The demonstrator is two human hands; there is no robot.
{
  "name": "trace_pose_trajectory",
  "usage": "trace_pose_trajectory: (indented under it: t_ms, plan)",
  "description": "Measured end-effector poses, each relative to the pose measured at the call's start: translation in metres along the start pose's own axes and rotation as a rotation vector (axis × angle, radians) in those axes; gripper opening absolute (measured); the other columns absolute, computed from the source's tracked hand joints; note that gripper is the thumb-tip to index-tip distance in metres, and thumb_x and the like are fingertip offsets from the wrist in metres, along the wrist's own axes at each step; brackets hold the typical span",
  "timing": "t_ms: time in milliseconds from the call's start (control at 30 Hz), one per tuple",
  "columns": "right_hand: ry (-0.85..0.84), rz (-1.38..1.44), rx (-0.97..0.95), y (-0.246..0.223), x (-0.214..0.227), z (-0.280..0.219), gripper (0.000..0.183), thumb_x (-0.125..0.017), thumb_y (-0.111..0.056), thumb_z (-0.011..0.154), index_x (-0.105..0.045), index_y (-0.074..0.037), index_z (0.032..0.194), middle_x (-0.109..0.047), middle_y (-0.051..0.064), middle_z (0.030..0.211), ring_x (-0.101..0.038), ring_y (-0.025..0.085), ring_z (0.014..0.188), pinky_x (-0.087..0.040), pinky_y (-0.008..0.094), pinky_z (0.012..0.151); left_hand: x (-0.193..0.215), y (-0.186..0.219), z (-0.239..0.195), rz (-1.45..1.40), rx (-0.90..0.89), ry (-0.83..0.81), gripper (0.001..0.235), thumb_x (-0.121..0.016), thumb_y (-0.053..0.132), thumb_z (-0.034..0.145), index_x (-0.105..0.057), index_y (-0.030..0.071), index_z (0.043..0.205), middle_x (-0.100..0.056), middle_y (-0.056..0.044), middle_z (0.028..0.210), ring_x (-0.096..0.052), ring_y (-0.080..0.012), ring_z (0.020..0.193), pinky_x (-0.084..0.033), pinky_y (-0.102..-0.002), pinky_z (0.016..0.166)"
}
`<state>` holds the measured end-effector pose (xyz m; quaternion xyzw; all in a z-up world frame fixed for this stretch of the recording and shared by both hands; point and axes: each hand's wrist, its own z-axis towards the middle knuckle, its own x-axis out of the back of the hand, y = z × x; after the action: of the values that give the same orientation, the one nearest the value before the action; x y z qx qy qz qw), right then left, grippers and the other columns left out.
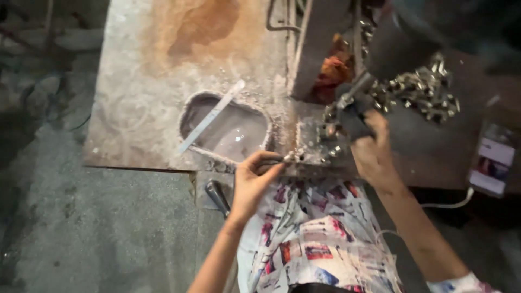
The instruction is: The person sits at a bench machine and threads small brass fittings one at a time, holding each part under the machine's rotating tool, dipping finished parts in a water tray, and placing them on a growing pile of completed fittings on the bench.
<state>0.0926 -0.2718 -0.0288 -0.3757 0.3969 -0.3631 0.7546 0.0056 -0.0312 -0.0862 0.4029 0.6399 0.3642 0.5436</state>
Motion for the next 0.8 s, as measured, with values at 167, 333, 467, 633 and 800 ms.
trace_pose_trajectory:
  t_ms: [167,333,467,633,800]
  plan:
    - [0.044,-0.040,-0.126,0.022,0.023,-0.002,0.038,-0.063,-0.015,0.103,-0.055,-0.001,0.138,-0.063,0.009,0.125,-0.065,0.020,0.103,-0.056,0.040,0.095,-0.058,-0.010,-0.019,0.321,-0.218,0.091,0.018,-0.075,0.002,0.088,-0.074,0.000,0.106,-0.076,-0.006,0.102,-0.074,-0.0117,0.090,-0.060,-0.025,0.082]
    - [0.080,-0.169,-0.121,0.016,0.020,0.004,0.039,-0.056,-0.004,0.096,-0.058,0.000,0.135,-0.066,0.010,0.124,-0.068,0.020,0.103,-0.057,0.038,0.097,-0.077,0.000,-0.014,0.639,-0.331,0.080,0.020,-0.077,0.002,0.086,-0.072,0.004,0.105,-0.072,-0.009,0.105,-0.074,-0.0188,0.078,-0.058,-0.028,0.070]
    - [0.130,-0.166,-0.189,0.014,0.013,0.007,0.038,-0.055,-0.004,0.092,-0.056,-0.002,0.130,-0.067,0.010,0.119,-0.067,0.019,0.096,-0.059,0.035,0.088,-0.082,-0.005,-0.003,0.712,-0.463,0.000,0.020,-0.076,0.002,0.085,-0.070,0.004,0.105,-0.069,-0.010,0.103,-0.071,-0.0265,0.089,-0.057,-0.033,0.077]
    - [0.052,-0.225,-0.137,0.017,0.015,0.004,0.037,-0.052,-0.003,0.097,-0.059,0.001,0.133,-0.066,0.009,0.120,-0.066,0.017,0.101,-0.057,0.033,0.092,-0.080,0.008,0.009,0.765,-0.463,0.048,0.015,-0.070,0.002,0.087,-0.070,0.006,0.102,-0.067,-0.009,0.100,-0.069,-0.0257,0.089,-0.056,-0.036,0.077]
    - [0.132,-0.302,-0.151,0.002,0.002,0.014,0.046,-0.049,0.003,0.094,-0.060,0.002,0.138,-0.068,0.008,0.123,-0.065,0.013,0.108,-0.054,0.030,0.098,-0.100,0.019,0.049,1.149,-0.834,-0.045,0.041,-0.070,0.006,0.077,-0.068,0.000,0.117,-0.066,-0.016,0.114,-0.056,-0.0368,0.108,-0.050,-0.041,0.090]
